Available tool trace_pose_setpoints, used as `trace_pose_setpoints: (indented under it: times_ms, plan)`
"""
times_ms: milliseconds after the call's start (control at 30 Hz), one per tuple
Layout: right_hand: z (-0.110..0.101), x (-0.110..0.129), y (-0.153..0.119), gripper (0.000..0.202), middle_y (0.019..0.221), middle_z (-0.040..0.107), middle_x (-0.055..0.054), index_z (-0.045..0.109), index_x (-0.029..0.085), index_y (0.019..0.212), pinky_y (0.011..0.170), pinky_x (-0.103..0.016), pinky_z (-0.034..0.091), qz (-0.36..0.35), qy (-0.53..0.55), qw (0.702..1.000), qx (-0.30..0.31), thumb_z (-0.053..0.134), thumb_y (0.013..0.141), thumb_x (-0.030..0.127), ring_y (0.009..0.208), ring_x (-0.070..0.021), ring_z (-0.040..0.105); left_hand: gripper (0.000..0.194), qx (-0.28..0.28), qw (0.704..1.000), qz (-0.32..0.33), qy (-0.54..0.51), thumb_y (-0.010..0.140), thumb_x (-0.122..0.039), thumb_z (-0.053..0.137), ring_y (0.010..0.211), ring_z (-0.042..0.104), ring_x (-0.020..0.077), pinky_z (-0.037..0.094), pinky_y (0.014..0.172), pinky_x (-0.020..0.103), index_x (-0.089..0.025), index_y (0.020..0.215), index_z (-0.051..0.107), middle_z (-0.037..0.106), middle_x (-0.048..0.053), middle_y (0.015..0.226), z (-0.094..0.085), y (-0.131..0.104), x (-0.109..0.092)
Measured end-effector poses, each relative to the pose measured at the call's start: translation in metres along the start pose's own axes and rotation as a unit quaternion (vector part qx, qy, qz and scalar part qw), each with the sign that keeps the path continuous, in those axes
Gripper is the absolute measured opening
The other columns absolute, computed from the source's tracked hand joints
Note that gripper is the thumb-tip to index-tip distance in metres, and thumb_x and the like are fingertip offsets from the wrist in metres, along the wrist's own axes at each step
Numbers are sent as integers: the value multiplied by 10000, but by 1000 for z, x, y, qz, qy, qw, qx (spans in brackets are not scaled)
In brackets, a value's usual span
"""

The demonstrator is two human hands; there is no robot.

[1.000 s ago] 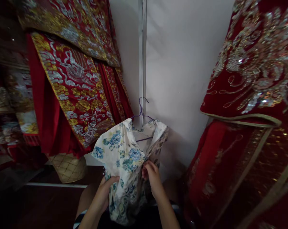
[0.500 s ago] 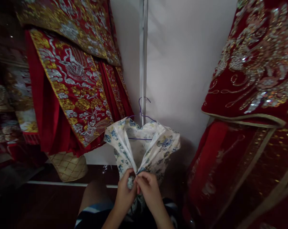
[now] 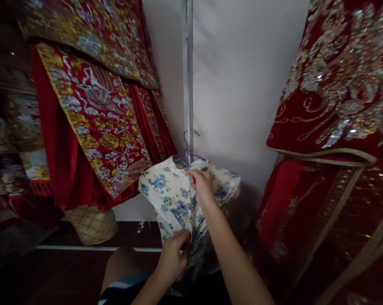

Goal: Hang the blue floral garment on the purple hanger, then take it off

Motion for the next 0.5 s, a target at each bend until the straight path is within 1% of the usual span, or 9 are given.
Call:
trace_pose_setpoints:
  times_ms: [100, 167, 200, 267, 300, 367, 400, 433, 500]
  plan:
    - [9, 7, 7, 180, 376, 397, 72, 618, 148, 558, 372, -212, 112, -10, -14, 1000, 15, 642, 558, 326, 350, -41, 262, 193, 30, 999, 7, 20, 772, -14, 433, 698, 546, 159, 340, 626, 256, -192, 725, 491, 583, 22, 771, 0, 3, -2]
    - [7, 5, 2, 185, 386, 424, 65, 622, 153, 582, 372, -205, 138, -26, -28, 999, 21, 648, 586, 336, 357, -47, 291, 165, 39, 999, 17, 8, 778, -37, 485, 708, 561, 161, 363, 634, 253, -189, 730, 530, 598, 20, 769, -7, 10, -2]
    - [5, 4, -1, 186, 395, 436, 63, 627, 156, 599, 374, -202, 154, -38, -30, 999, 22, 649, 604, 340, 363, -51, 306, 140, 32, 999, 27, -8, 798, -65, 511, 737, 577, 166, 387, 658, 253, -190, 758, 562, 615, 24, 790, -15, 16, -4]
    - [-1, 1, -9, 183, 410, 447, 61, 629, 164, 618, 379, -200, 181, -60, -32, 997, 20, 643, 634, 346, 377, -59, 333, 103, -20, 997, 58, -55, 866, -154, 534, 819, 603, 175, 433, 742, 265, -196, 904, 619, 646, 37, 874, -38, 34, -10]
    - [-3, 1, -12, 180, 414, 450, 60, 623, 169, 615, 382, -201, 190, -69, -35, 997, 20, 638, 644, 345, 384, -64, 345, 157, -66, 992, 74, -79, 907, -199, 511, 855, 609, 175, 448, 781, 274, -201, 1021, 618, 654, 44, 926, -54, 45, -15]
    - [-6, 1, -17, 177, 418, 452, 57, 611, 176, 605, 387, -205, 203, -84, -45, 995, 23, 622, 659, 344, 391, -71, 357, 279, -167, 975, 112, -99, 937, -249, 498, 839, 608, 166, 460, 791, 281, -199, 1205, 561, 653, 45, 936, -88, 70, -28]
    - [-7, 2, -18, 175, 420, 449, 58, 608, 178, 604, 391, -207, 208, -92, -52, 994, 27, 609, 668, 341, 393, -73, 357, 306, -194, 967, 132, -95, 948, -254, 484, 833, 607, 161, 460, 789, 280, -204, 1243, 547, 653, 45, 950, -102, 83, -36]
    - [-7, 4, -19, 172, 421, 444, 60, 606, 180, 606, 396, -208, 212, -98, -59, 993, 32, 595, 677, 336, 393, -73, 353, 319, -196, 965, 153, -80, 954, -256, 479, 826, 605, 156, 460, 788, 279, -208, 1264, 541, 653, 47, 974, -112, 96, -45]
    - [-7, 5, -18, 171, 425, 428, 66, 606, 183, 620, 410, -212, 221, -110, -81, 990, 41, 572, 697, 333, 396, -74, 340, 237, -173, 963, 203, -35, 952, -254, 489, 843, 601, 159, 450, 786, 273, -200, 1148, 611, 656, 49, 971, -124, 118, -64]
Point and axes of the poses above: each hand's wrist, its own y-axis towards the middle knuckle, its own z-axis out of the palm, x = y × z, the point moved 5 cm from there along y, towards the middle knuckle
